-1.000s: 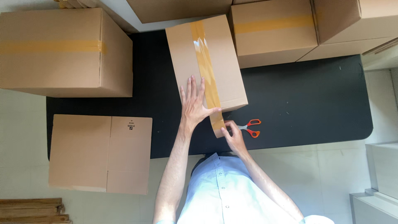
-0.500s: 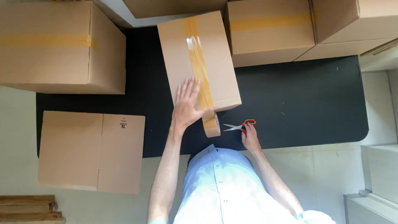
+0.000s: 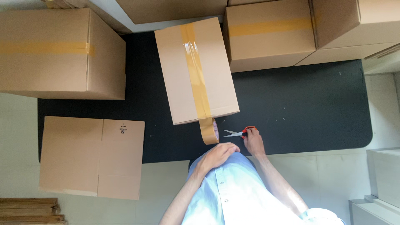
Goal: The person seals cardboard boxes using a handheld tape roll and scissors, pressing the tape down by hand and folding the box flaps together before applying tape.
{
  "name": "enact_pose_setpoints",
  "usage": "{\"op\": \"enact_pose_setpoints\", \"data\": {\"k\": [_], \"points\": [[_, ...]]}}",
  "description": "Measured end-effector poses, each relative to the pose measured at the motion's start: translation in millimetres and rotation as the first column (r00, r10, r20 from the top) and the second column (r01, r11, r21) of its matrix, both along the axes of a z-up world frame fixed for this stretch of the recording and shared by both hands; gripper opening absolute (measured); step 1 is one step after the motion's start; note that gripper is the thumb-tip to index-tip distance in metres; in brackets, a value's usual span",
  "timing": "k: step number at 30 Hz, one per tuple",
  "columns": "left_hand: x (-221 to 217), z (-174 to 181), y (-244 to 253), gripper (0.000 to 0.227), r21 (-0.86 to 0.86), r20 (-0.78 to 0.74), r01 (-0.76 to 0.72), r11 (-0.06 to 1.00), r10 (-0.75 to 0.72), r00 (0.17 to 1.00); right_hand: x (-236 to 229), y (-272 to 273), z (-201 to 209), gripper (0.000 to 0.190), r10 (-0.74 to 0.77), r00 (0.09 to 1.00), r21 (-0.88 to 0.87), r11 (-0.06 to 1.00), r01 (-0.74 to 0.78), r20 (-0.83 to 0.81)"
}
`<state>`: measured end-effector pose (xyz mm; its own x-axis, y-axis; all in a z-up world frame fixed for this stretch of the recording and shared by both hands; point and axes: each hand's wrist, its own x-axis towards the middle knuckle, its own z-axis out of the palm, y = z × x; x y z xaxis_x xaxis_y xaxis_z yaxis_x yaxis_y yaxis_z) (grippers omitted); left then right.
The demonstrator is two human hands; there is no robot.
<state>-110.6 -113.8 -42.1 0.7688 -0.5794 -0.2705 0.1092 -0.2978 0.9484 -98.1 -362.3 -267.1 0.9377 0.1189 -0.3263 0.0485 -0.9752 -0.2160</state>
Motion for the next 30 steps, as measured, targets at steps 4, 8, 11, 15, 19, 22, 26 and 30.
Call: {"op": "enact_pose_setpoints", "data": {"k": [4, 8, 11, 15, 19, 22, 26, 30], "points": [[0, -13, 10, 0.045, 0.057, -0.234, 0.002, 0.998, 0.011, 0.972, -4, -7, 7, 0.059, 0.052, 0.998, -0.015, 0.998, -0.053, -0.023], [-3, -37, 19, 0.05, 0.073, -0.324, 0.061, 0.995, -0.034, 0.945, -7, -6, 11, 0.065, 0.077, 0.992, -0.162, 0.983, -0.092, -0.095], [-17, -93, 26, 0.053, 0.161, -0.376, 0.055, 0.985, 0.01, 0.927, -18, -10, -1, 0.062, 0.079, 0.991, -0.182, 0.978, -0.098, -0.112], [-35, -179, 46, 0.055, 0.309, -0.354, -0.14, 0.941, 0.251, 0.901, -17, -9, 16, 0.041, -0.059, 0.974, -0.039, 0.998, 0.052, -0.218], [-34, -115, 58, 0.065, 0.295, -0.333, -0.411, 0.863, 0.496, 0.802, -16, -26, 23, 0.037, -0.182, 0.931, 0.115, 0.967, 0.228, -0.317], [-32, -104, 69, 0.071, 0.191, -0.261, -0.604, 0.774, 0.633, 0.729, -14, -35, 33, 0.039, -0.183, 0.95, 0.34, 0.903, 0.264, -0.251], [-28, -79, 74, 0.077, 0.151, -0.175, -0.609, 0.779, 0.627, 0.759, 0, -28, 91, 0.043, -0.237, 0.915, 0.608, 0.688, 0.395, -0.327], [-25, -54, 63, 0.058, 0.025, -0.239, -0.646, 0.763, 0.632, 0.737, 21, -1, 193, 0.041, -0.169, 0.887, 0.709, 0.545, 0.447, -0.429]]}}
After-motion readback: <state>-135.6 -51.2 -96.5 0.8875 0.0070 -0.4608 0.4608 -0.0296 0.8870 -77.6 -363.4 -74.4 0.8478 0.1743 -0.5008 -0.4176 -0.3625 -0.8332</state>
